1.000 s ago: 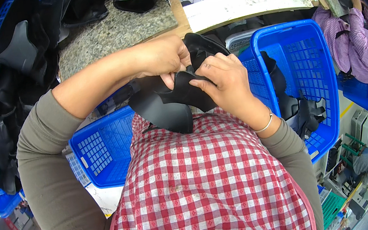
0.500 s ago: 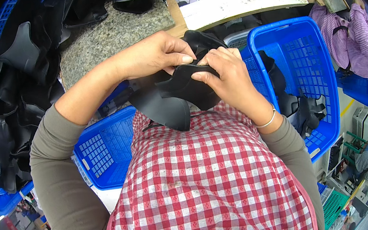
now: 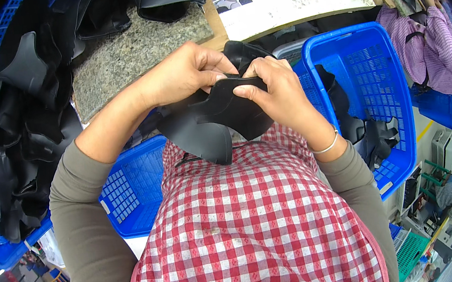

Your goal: The person assembles black shoe parts by hand, aligning and pressing edges together, then uses a hammer to tap the parts into shape. The person handles multiple shoe parts one at a time, turning them over and adjusting them before placing them into a blue basket.

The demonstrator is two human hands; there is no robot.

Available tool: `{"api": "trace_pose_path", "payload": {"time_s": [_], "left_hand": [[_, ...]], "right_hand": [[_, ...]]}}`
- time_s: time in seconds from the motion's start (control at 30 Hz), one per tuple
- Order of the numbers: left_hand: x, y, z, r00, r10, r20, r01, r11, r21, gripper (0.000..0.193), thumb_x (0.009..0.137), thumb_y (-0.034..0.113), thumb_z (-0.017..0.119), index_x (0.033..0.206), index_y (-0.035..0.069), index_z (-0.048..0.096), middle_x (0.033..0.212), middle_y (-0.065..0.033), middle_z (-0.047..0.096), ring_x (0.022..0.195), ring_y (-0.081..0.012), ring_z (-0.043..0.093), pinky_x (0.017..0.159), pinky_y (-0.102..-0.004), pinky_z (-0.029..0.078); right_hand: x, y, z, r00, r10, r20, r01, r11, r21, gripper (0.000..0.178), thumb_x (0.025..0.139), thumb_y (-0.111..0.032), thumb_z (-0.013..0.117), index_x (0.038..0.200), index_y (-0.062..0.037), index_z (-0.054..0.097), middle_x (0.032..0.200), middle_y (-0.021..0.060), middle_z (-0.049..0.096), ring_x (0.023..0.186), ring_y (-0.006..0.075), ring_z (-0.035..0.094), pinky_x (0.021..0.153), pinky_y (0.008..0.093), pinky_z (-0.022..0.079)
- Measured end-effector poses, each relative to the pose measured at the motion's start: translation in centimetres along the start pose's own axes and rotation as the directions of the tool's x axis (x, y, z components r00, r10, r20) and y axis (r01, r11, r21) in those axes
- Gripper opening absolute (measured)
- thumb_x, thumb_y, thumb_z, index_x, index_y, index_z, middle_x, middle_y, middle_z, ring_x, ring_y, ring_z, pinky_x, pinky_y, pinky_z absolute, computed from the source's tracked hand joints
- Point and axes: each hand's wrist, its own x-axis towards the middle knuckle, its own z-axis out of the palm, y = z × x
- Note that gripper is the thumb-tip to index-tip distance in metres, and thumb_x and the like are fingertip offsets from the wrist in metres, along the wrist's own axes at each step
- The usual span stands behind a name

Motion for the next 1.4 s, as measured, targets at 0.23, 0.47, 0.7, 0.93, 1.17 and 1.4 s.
{"api": "trace_pose_path", "payload": {"time_s": [0.23,0.47,0.7,0.93,1.17,1.4], "left_hand": [[-0.3,-0.5,-0.2,0.999,-0.051,0.000,0.050,0.977,-0.206,0.021,0.096,0.003,0.068,0.115,0.001,0.077,0.096,-0.0021,0.076,0.083,-0.0075,0.065,0.076,-0.0254,0.055],[-0.9,0.9,-0.6,1.000,-0.005,0.005,0.005,1.000,0.023,0.023,0.095,0.006,0.071,0.117,0.001,0.076,0.097,-0.0024,0.075,0.084,-0.0080,0.066,0.078,-0.0240,0.055],[-1.5,-2.1,2.6,0.992,-0.100,-0.078,0.020,0.732,-0.681,0.021,0.092,0.007,0.077,0.111,0.000,0.073,0.097,-0.0057,0.076,0.085,-0.0105,0.070,0.081,-0.0245,0.057],[-1.8,-3.3,7.2,0.658,0.290,-0.695,-0.266,0.953,0.146,0.013,0.087,0.004,0.079,0.096,-0.001,0.072,0.089,-0.0049,0.075,0.080,-0.0123,0.069,0.075,-0.0269,0.055],[-1.1,-2.2,9.2,0.558,0.349,-0.753,-0.402,0.907,0.122,0.017,0.086,0.000,0.076,0.103,0.000,0.072,0.100,-0.0074,0.074,0.096,-0.0158,0.070,0.088,-0.0298,0.055],[-2.6,-2.5,7.3,0.815,0.151,-0.559,-0.321,0.921,-0.219,0.024,0.090,0.005,0.078,0.109,0.000,0.064,0.091,-0.0006,0.068,0.081,-0.0060,0.061,0.075,-0.0256,0.051]], "right_hand": [[0.3,-0.4,-0.1,1.000,0.031,0.006,-0.031,0.999,-0.022,0.025,0.086,-0.028,0.080,0.087,-0.0068,0.068,0.085,0.0072,0.068,0.086,0.0287,0.063,0.081,0.0418,0.043],[0.5,-0.6,0.0,0.999,0.034,-0.032,-0.033,0.999,0.040,0.023,0.087,-0.028,0.080,0.093,-0.0080,0.071,0.091,0.0076,0.071,0.092,0.0289,0.066,0.083,0.0429,0.046],[0.5,-0.2,-0.4,0.992,0.117,0.040,-0.120,0.991,0.062,0.022,0.090,-0.026,0.078,0.095,-0.0067,0.071,0.092,0.0086,0.071,0.087,0.0310,0.068,0.078,0.0428,0.047],[0.4,-0.3,-0.2,0.998,0.052,-0.025,-0.048,0.988,0.148,0.020,0.091,-0.022,0.077,0.094,-0.0045,0.070,0.087,0.0098,0.068,0.081,0.0320,0.067,0.071,0.0408,0.049],[1.0,-1.1,-1.7,0.994,0.091,0.066,-0.102,0.975,0.198,0.018,0.093,-0.017,0.076,0.092,-0.0016,0.068,0.080,0.0132,0.061,0.071,0.0275,0.061,0.066,0.0348,0.048],[1.0,-3.3,-1.0,1.000,-0.009,0.016,0.007,0.994,0.107,0.019,0.093,-0.011,0.076,0.083,0.0004,0.065,0.070,0.0113,0.053,0.060,0.0248,0.052,0.056,0.0347,0.042]]}}
